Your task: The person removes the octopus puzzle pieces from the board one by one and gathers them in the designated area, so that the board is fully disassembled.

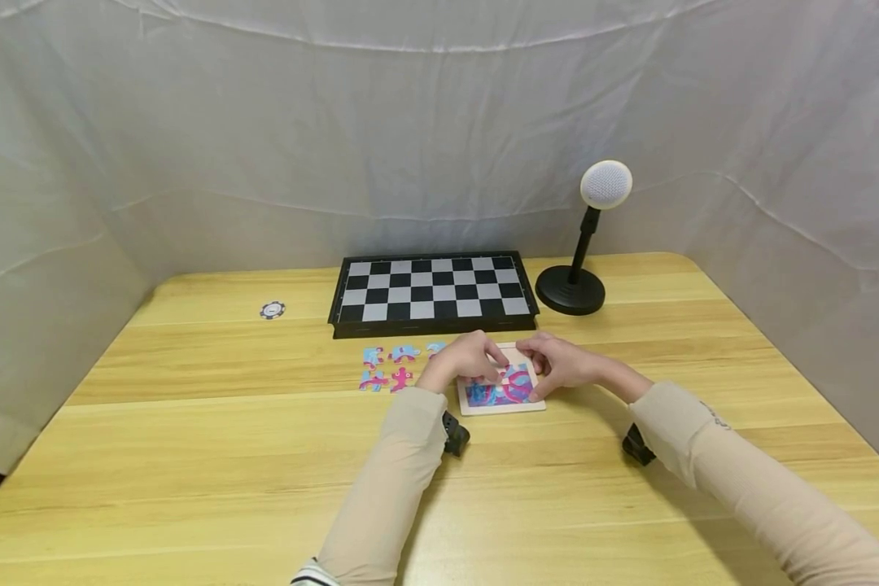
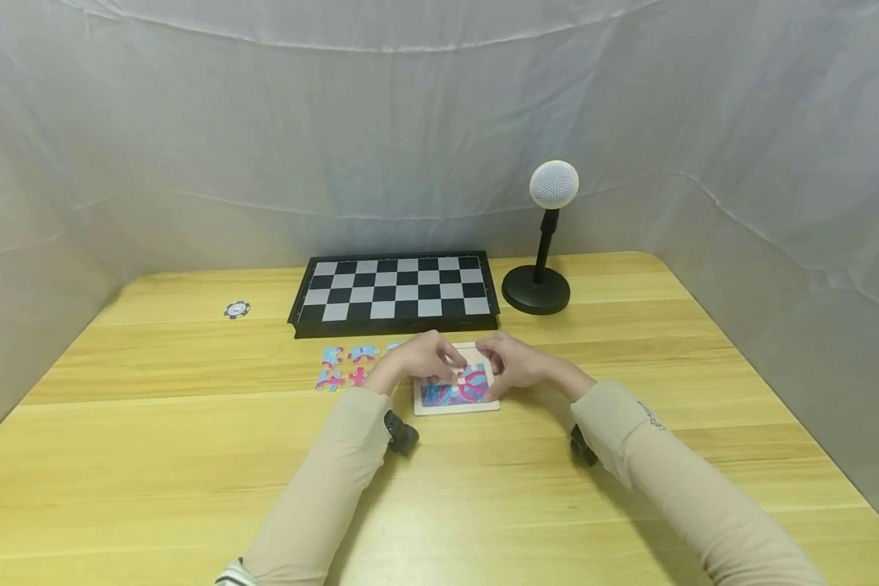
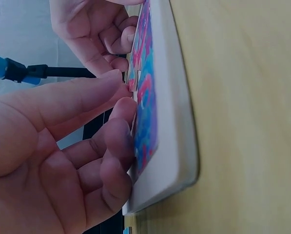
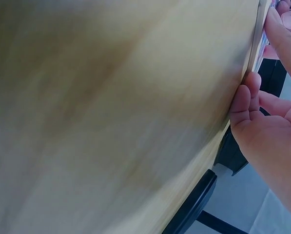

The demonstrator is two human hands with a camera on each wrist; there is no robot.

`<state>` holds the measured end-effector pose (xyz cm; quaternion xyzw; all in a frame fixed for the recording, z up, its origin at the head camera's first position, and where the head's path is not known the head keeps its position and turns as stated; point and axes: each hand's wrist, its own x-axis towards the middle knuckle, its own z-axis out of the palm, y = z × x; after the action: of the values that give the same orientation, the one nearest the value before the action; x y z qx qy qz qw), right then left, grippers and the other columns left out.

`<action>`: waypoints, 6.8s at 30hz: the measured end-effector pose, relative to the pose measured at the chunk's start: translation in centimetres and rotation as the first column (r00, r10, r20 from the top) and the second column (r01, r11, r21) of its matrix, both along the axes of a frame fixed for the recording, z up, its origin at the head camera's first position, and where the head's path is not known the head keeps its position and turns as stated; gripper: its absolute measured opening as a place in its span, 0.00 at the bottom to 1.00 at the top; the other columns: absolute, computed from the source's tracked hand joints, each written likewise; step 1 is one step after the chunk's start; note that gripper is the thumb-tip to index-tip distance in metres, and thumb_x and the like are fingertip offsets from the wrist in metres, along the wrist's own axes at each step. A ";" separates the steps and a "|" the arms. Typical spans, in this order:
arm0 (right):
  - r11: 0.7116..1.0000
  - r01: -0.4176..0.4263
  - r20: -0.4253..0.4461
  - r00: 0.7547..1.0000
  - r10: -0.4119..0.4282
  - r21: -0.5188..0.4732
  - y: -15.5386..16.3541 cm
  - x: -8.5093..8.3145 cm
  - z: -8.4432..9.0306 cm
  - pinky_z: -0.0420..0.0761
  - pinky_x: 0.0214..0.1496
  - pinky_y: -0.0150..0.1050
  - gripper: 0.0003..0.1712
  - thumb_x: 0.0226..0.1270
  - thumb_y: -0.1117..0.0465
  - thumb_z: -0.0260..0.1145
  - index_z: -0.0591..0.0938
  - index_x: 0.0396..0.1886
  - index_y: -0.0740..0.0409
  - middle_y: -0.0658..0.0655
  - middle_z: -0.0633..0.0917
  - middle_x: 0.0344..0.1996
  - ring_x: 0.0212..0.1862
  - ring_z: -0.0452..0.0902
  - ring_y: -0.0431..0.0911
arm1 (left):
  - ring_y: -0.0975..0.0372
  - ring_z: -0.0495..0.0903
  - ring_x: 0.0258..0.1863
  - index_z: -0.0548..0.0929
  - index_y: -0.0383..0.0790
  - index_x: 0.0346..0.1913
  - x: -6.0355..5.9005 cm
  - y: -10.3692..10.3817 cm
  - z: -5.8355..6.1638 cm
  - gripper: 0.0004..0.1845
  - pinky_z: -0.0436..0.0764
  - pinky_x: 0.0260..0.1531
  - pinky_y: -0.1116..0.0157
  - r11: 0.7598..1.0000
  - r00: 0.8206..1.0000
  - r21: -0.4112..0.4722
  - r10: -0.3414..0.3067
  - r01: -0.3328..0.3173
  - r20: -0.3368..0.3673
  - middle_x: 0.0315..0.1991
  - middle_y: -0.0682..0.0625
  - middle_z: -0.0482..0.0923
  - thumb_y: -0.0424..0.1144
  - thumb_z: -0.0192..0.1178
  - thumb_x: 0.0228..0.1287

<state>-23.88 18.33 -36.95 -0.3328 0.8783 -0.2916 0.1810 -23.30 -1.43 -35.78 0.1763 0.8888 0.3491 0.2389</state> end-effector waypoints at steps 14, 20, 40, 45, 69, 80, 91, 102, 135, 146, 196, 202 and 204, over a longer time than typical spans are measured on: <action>1.000 0.004 0.007 1.000 -0.004 0.000 0.0 0.0 0.1 0.66 0.33 0.33 0.41 0.42 0.62 0.75 0.65 0.53 0.77 0.56 0.66 0.29 0.33 0.62 0.46 | 0.62 0.68 0.13 0.84 0.39 0.42 0.1 0.0 0.1 0.11 0.68 0.13 0.70 0.999 1.000 0.026 0.022 -0.022 -0.013 0.17 0.49 0.75 0.30 0.62 0.53; 1.000 0.002 0.009 1.000 -0.002 0.009 -0.1 0.0 0.1 0.66 0.34 0.33 0.43 0.43 0.62 0.74 0.64 0.55 0.78 0.56 0.67 0.30 0.33 0.62 0.46 | 0.62 0.68 0.13 0.84 0.38 0.41 0.3 -0.1 0.2 0.09 0.67 0.13 0.70 0.998 0.999 0.058 0.038 -0.037 -0.015 0.20 0.48 0.76 0.33 0.61 0.55; 1.000 -0.007 0.000 1.000 0.007 0.001 0.0 0.0 0.0 0.67 0.34 0.33 0.45 0.43 0.62 0.74 0.62 0.57 0.79 0.56 0.67 0.30 0.33 0.62 0.46 | 0.62 0.68 0.15 0.80 0.37 0.30 0.4 0.5 0.3 0.02 0.66 0.15 0.71 0.989 0.998 0.137 0.052 -0.049 -0.020 0.17 0.49 0.72 0.29 0.62 0.52; 1.000 -0.026 -0.020 0.999 0.026 -0.013 0.0 0.0 -0.2 0.67 0.33 0.33 0.45 0.43 0.62 0.74 0.62 0.56 0.81 0.56 0.67 0.30 0.33 0.63 0.46 | 0.63 0.71 0.16 0.80 0.34 0.29 0.4 0.7 0.1 0.02 0.69 0.17 0.72 0.986 0.999 0.162 0.052 -0.049 -0.014 0.18 0.50 0.74 0.27 0.61 0.50; 1.000 0.004 0.028 1.000 -0.004 0.004 0.0 0.2 0.1 0.66 0.33 0.33 0.46 0.44 0.63 0.73 0.60 0.58 0.79 0.57 0.66 0.31 0.32 0.63 0.46 | 0.62 0.74 0.23 0.79 0.35 0.24 0.6 1.0 0.1 0.04 0.72 0.27 0.71 0.972 0.991 0.213 0.113 -0.096 -0.067 0.22 0.50 0.76 0.27 0.60 0.54; 1.000 0.010 0.021 1.000 -0.011 0.009 0.0 0.2 0.0 0.66 0.34 0.33 0.45 0.44 0.62 0.74 0.62 0.58 0.78 0.57 0.66 0.32 0.33 0.62 0.46 | 0.62 0.76 0.21 0.80 0.35 0.25 0.6 0.2 0.1 0.03 0.73 0.26 0.72 0.972 0.989 0.211 0.122 -0.101 -0.089 0.21 0.50 0.77 0.27 0.60 0.53; 1.000 0.023 0.033 0.999 -0.024 0.014 -0.1 0.2 0.0 0.66 0.36 0.34 0.44 0.44 0.62 0.74 0.63 0.59 0.76 0.58 0.66 0.35 0.34 0.63 0.46 | 0.63 0.76 0.20 0.80 0.32 0.28 0.6 -1.1 0.4 0.02 0.74 0.24 0.72 0.970 0.984 0.209 0.148 -0.125 -0.098 0.22 0.49 0.77 0.29 0.61 0.53; 1.000 0.010 0.033 0.999 -0.010 0.000 0.0 0.3 0.0 0.66 0.36 0.35 0.40 0.44 0.62 0.74 0.67 0.57 0.71 0.60 0.67 0.38 0.34 0.64 0.46 | 0.61 0.77 0.21 0.80 0.32 0.28 0.6 -3.0 0.4 0.02 0.75 0.23 0.71 0.961 0.976 0.213 0.197 -0.173 -0.095 0.20 0.49 0.77 0.29 0.61 0.54; 0.999 -0.030 0.060 0.998 0.033 -0.037 0.0 0.3 0.0 0.65 0.36 0.37 0.34 0.44 0.64 0.72 0.73 0.54 0.66 0.59 0.66 0.35 0.35 0.61 0.48 | 0.59 0.73 0.18 0.80 0.32 0.30 1.2 -8.4 0.7 0.02 0.74 0.22 0.66 0.962 0.976 0.178 0.217 -0.207 -0.036 0.18 0.47 0.76 0.27 0.58 0.54; 0.998 -0.044 0.052 0.998 0.046 -0.039 0.0 0.4 0.1 0.66 0.37 0.37 0.32 0.46 0.64 0.72 0.74 0.54 0.65 0.60 0.67 0.40 0.35 0.62 0.48 | 0.61 0.71 0.14 0.79 0.32 0.27 1.3 -8.8 0.3 0.02 0.72 0.18 0.69 0.970 0.977 0.112 0.215 -0.215 0.009 0.16 0.46 0.75 0.27 0.58 0.54; 0.982 -0.184 0.114 0.976 0.187 -0.042 -0.3 0.3 0.2 0.64 0.35 0.36 0.19 0.52 0.69 0.66 0.80 0.47 0.63 0.55 0.73 0.35 0.33 0.62 0.48 | 0.61 0.69 0.15 0.83 0.34 0.34 1.7 -4.8 0.9 0.06 0.67 0.16 0.71 0.991 0.996 0.124 0.067 -0.059 -0.066 0.18 0.47 0.76 0.30 0.63 0.52; 0.983 -0.181 0.119 0.976 0.184 -0.039 -0.3 0.2 0.2 0.64 0.35 0.36 0.19 0.52 0.69 0.66 0.80 0.47 0.63 0.55 0.73 0.35 0.33 0.62 0.48 | 0.62 0.65 0.12 0.83 0.34 0.35 1.8 -4.2 0.9 0.07 0.65 0.13 0.69 0.997 1.000 0.075 0.016 -0.014 -0.018 0.16 0.45 0.74 0.30 0.63 0.52; 0.982 -0.182 0.120 0.975 0.186 -0.043 -0.3 0.2 0.2 0.65 0.35 0.36 0.19 0.52 0.69 0.66 0.80 0.47 0.63 0.55 0.73 0.35 0.33 0.62 0.49 | 0.63 0.64 0.11 0.83 0.34 0.35 1.8 -4.1 0.9 0.07 0.64 0.12 0.69 0.998 1.000 0.055 0.005 -0.005 -0.013 0.15 0.46 0.73 0.30 0.63 0.52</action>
<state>-23.70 18.03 -36.71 -0.3967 0.8260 -0.3078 0.2560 -21.45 -5.54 -34.89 0.1828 0.8808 0.3728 0.2273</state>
